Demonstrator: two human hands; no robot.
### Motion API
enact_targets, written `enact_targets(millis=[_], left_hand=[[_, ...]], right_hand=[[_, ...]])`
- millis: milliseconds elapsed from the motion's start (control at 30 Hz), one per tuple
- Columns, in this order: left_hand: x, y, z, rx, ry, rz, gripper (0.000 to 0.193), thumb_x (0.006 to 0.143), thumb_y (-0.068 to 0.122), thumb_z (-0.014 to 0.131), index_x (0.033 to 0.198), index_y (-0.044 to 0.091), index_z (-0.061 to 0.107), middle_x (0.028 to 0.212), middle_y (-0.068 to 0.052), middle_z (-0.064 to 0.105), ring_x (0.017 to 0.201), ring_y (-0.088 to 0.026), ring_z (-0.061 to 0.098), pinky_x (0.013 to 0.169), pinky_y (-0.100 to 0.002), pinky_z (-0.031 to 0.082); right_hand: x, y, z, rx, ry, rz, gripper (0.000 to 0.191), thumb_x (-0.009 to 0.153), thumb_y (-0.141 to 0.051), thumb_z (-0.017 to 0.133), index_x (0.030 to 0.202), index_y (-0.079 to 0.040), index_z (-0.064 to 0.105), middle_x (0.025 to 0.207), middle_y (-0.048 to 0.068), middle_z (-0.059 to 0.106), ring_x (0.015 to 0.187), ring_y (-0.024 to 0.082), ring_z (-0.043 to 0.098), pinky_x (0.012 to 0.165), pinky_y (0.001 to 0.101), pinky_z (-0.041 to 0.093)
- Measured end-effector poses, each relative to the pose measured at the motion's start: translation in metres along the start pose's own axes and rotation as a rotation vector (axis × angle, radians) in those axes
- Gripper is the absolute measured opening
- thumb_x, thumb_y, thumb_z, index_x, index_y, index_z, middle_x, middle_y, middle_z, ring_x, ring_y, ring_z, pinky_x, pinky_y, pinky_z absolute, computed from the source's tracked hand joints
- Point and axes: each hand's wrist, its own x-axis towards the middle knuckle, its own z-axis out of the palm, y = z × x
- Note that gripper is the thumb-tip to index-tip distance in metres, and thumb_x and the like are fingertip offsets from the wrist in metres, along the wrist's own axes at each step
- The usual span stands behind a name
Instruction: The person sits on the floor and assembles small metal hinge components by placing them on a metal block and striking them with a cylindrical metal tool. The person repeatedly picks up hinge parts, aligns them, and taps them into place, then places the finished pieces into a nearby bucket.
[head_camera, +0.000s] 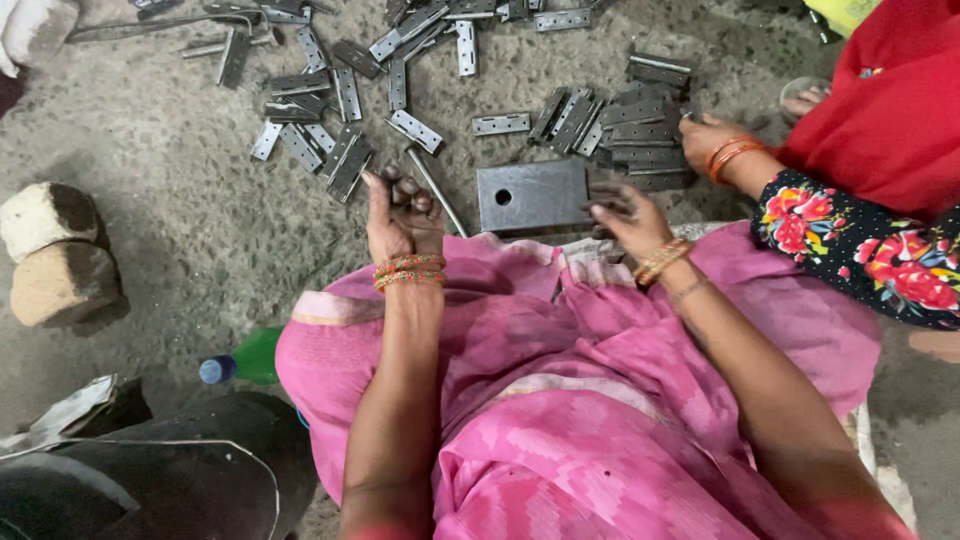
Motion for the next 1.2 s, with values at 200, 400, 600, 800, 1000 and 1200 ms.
enact_targets(millis=[200, 400, 600, 800, 1000, 1200], left_hand=[[0.006, -0.006, -0.001, 0.046, 0.032, -0.026, 0.037, 0.094, 0.051, 0.069, 0.095, 0.015, 0.062, 0.073, 0.0, 0.061, 0.059, -0.016, 0.051, 0.056, -0.032, 0.041], [0.007, -0.008, -0.01, 0.08, 0.044, -0.038, 0.037, 0.095, 0.051, 0.068, 0.096, 0.014, 0.062, 0.074, -0.001, 0.061, 0.061, -0.015, 0.051, 0.059, -0.031, 0.042], [-0.002, -0.013, -0.011, 0.124, -0.022, -0.037, 0.036, 0.099, 0.049, 0.064, 0.098, 0.013, 0.062, 0.075, -0.001, 0.061, 0.063, -0.016, 0.052, 0.06, -0.032, 0.042], [-0.018, -0.018, -0.001, 0.108, -0.096, -0.063, 0.038, 0.101, 0.05, 0.062, 0.099, 0.012, 0.063, 0.077, -0.002, 0.061, 0.065, -0.017, 0.053, 0.059, -0.033, 0.042], [-0.032, -0.024, 0.009, 0.197, -0.038, -0.11, 0.037, 0.098, 0.051, 0.062, 0.099, 0.014, 0.063, 0.076, 0.0, 0.061, 0.066, -0.017, 0.055, 0.06, -0.032, 0.043], [-0.006, -0.039, 0.004, 0.243, 0.071, -0.088, 0.03, 0.099, 0.043, 0.066, 0.095, 0.013, 0.063, 0.073, -0.001, 0.06, 0.062, -0.015, 0.054, 0.056, -0.031, 0.044]], right_hand=[[0.03, 0.005, 0.118, -0.287, -0.417, 0.083, 0.049, 0.092, -0.023, 0.077, 0.138, -0.019, 0.06, 0.125, 0.007, 0.073, 0.108, 0.02, 0.07, 0.094, 0.0381, 0.059], [0.016, 0.03, 0.154, -0.383, -0.387, -0.118, 0.04, 0.085, -0.018, 0.077, 0.124, -0.014, 0.07, 0.11, 0.011, 0.078, 0.098, 0.02, 0.076, 0.09, 0.0339, 0.06], [-0.003, 0.033, 0.15, -0.405, -0.46, -0.15, 0.033, 0.085, -0.016, 0.074, 0.118, -0.014, 0.074, 0.109, 0.013, 0.077, 0.097, 0.027, 0.077, 0.086, 0.0376, 0.059], [-0.009, 0.037, 0.156, -0.49, -0.631, -0.262, 0.032, 0.08, -0.017, 0.076, 0.111, -0.009, 0.076, 0.103, 0.017, 0.077, 0.091, 0.031, 0.074, 0.081, 0.0408, 0.058], [-0.009, 0.044, 0.145, -0.176, -0.928, 0.155, 0.04, 0.081, -0.022, 0.072, 0.12, -0.013, 0.071, 0.112, 0.008, 0.079, 0.097, 0.021, 0.07, 0.087, 0.0365, 0.056], [0.001, 0.055, 0.15, -0.428, -0.721, -0.085, 0.039, 0.077, -0.02, 0.073, 0.115, -0.013, 0.077, 0.111, 0.011, 0.077, 0.1, 0.025, 0.073, 0.089, 0.0379, 0.057]])
